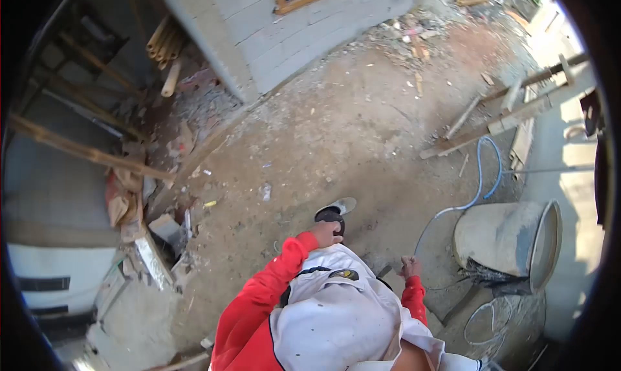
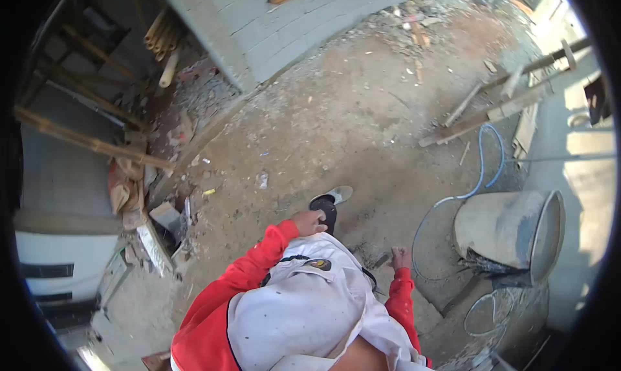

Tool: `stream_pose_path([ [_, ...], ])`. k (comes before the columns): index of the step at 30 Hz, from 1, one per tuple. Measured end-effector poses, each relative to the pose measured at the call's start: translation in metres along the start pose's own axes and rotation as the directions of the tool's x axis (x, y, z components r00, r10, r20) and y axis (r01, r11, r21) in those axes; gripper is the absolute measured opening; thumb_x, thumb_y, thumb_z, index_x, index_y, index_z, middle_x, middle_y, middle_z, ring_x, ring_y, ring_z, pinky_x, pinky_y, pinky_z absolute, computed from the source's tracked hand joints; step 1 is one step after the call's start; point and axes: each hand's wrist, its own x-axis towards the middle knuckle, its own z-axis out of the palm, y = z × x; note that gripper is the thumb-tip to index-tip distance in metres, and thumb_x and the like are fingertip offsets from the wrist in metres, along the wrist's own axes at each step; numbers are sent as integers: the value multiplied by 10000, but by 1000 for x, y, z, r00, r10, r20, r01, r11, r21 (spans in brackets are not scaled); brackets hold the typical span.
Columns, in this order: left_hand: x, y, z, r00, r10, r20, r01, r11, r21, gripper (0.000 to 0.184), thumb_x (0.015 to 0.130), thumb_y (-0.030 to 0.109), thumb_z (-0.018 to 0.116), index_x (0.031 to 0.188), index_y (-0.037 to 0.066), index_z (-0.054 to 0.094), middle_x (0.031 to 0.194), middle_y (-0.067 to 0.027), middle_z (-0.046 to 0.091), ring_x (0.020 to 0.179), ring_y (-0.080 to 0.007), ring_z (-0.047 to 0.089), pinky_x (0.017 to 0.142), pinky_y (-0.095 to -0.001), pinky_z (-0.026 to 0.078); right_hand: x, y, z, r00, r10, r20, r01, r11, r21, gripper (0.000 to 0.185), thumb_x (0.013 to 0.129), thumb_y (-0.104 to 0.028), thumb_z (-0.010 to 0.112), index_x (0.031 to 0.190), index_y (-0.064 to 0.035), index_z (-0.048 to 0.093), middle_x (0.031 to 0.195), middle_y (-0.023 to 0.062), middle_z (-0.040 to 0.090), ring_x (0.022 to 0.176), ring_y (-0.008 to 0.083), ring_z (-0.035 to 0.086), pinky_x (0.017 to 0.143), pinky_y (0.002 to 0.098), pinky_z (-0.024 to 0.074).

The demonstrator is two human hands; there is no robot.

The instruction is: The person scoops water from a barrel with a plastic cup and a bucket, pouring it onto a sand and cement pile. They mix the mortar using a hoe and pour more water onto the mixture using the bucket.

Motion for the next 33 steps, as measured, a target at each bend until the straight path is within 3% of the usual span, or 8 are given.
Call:
stream_pose_path([
  [6,131,-41,-33,982,129,140,-125,991,-42,355,751,312,688,951,30,607,778,-138,649,710,-244,640,662,-354,503,-22,-30,15,788,25,-615,-4,999,36,284,793,-288,624,655,-54,540,522,37,543,446,128,525,415,286,428],
  [11,262,15,-89,911,277,306,-307,950,53,358,761,325,662,965,39,593,766,-149,649,703,-278,644,642,-363,501,-52,51,43,715,59,-696,-213,967,-137,281,739,-305,623,680,-31,605,555,83,592,421,176,535,452,318,455],
  [17,398,134,-81,715,439,544,-601,783,158,329,779,285,652,966,25,580,725,-136,636,619,-230,608,593,-335,483,-92,148,159,493,524,-694,-390,846,363,246,729,-277,611,722,-35,650,609,94,629,639,207,644,575,380,513],
  [19,418,194,-49,638,464,615,-646,757,98,303,791,259,646,958,16,576,708,-125,629,599,-209,593,580,-322,475,-69,184,208,466,637,-614,-785,618,46,257,751,-294,571,763,-60,677,695,98,660,694,236,654,593,377,517],
  [21,425,244,-13,593,550,588,-665,746,-26,237,822,197,623,953,8,568,685,-91,607,588,-159,566,562,-289,458,-96,73,189,307,910,-278,-633,414,654,341,718,-309,595,880,-22,682,941,189,651,865,331,632,777,417,507],
  [23,421,286,29,491,584,646,-703,704,-101,219,830,182,615,956,10,567,684,-82,603,585,-152,565,559,-284,458,-23,133,207,608,771,-190,-746,636,196,378,691,-294,627,904,15,663,974,199,643,905,321,628,772,396,512],
  [29,398,330,191,107,438,893,-770,605,-204,281,807,213,667,985,19,570,751,-99,631,646,-178,621,591,-298,486,71,123,70,413,697,-586,-463,715,524,425,757,-436,520,848,-53,680,823,153,666,811,352,635,761,446,482],
  [33,377,404,231,-186,422,887,-810,444,-382,317,787,221,682,1009,25,570,852,-133,639,715,-246,642,616,-328,496,24,50,-105,187,520,-834,248,796,552,250,773,-296,584,837,-59,636,700,116,651,579,207,623,559,357,492],
])
